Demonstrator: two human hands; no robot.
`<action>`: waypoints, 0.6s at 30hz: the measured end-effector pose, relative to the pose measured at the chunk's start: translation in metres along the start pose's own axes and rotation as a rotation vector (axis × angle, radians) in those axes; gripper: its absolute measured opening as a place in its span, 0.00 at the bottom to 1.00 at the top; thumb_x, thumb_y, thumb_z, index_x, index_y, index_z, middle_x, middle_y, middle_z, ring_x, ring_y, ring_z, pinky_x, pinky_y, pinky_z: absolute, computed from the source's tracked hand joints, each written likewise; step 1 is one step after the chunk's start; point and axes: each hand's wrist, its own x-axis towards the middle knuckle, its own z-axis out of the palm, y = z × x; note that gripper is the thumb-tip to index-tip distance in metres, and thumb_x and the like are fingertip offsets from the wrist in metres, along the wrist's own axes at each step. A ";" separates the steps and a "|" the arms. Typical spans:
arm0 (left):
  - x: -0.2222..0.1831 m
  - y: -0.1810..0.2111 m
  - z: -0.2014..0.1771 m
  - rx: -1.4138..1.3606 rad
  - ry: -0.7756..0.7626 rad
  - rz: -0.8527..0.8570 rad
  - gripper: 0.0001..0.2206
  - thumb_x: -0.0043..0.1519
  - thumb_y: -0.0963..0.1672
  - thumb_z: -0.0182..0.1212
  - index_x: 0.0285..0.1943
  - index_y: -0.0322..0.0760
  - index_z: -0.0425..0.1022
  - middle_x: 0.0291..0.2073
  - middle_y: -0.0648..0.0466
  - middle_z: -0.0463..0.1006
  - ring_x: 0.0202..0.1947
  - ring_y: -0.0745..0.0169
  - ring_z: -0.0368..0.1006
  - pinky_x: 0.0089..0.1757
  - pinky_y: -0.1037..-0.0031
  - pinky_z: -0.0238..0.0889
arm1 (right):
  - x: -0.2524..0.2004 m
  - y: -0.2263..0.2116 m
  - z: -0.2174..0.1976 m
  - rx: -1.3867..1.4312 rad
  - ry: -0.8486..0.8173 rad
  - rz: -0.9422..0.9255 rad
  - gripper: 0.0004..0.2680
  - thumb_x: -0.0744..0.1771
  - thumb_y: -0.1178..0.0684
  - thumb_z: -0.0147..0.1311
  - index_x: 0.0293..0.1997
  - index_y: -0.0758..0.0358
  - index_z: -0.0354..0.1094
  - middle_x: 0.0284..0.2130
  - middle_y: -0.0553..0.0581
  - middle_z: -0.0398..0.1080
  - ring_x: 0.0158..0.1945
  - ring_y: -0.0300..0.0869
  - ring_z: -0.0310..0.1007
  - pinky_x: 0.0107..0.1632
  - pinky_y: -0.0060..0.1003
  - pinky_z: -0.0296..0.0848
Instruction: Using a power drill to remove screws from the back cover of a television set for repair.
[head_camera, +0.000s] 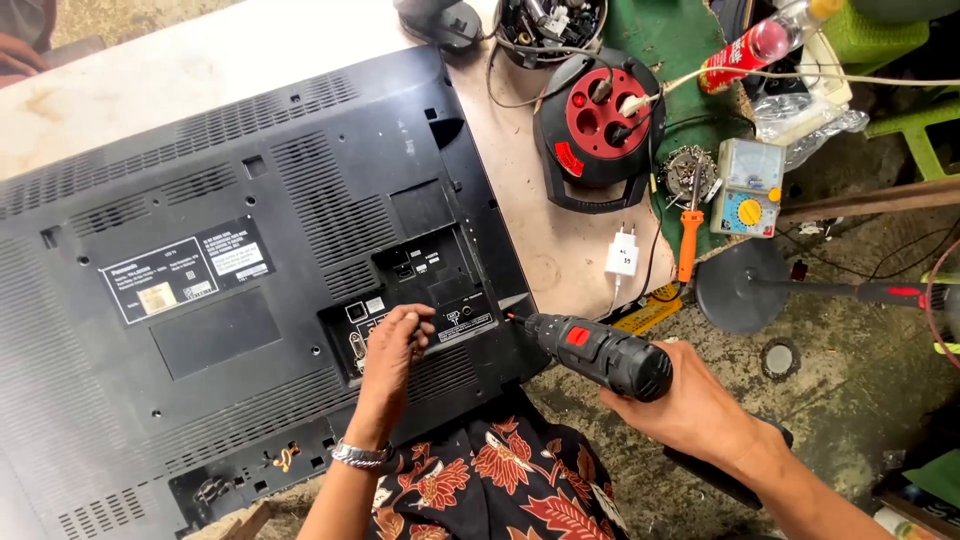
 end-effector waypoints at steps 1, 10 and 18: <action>-0.001 0.013 0.011 0.213 -0.010 -0.002 0.12 0.70 0.42 0.48 0.47 0.35 0.79 0.33 0.54 0.76 0.33 0.70 0.67 0.37 0.79 0.61 | 0.003 -0.002 0.000 -0.067 -0.032 -0.002 0.08 0.63 0.53 0.66 0.43 0.57 0.75 0.24 0.52 0.74 0.22 0.37 0.73 0.31 0.29 0.80; 0.163 -0.035 0.116 1.169 -0.749 0.585 0.11 0.60 0.38 0.46 0.46 0.39 0.75 0.44 0.47 0.79 0.42 0.45 0.75 0.44 0.60 0.65 | -0.003 -0.051 -0.018 -0.210 -0.056 0.063 0.07 0.61 0.53 0.61 0.41 0.55 0.75 0.27 0.51 0.78 0.27 0.38 0.78 0.36 0.31 0.84; 0.237 -0.115 0.193 1.485 -1.034 1.283 0.03 0.66 0.38 0.58 0.40 0.32 0.76 0.34 0.49 0.71 0.34 0.53 0.68 0.37 0.66 0.67 | -0.005 -0.043 0.007 -0.183 -0.062 -0.017 0.06 0.62 0.60 0.59 0.39 0.56 0.72 0.28 0.49 0.77 0.26 0.37 0.79 0.36 0.31 0.85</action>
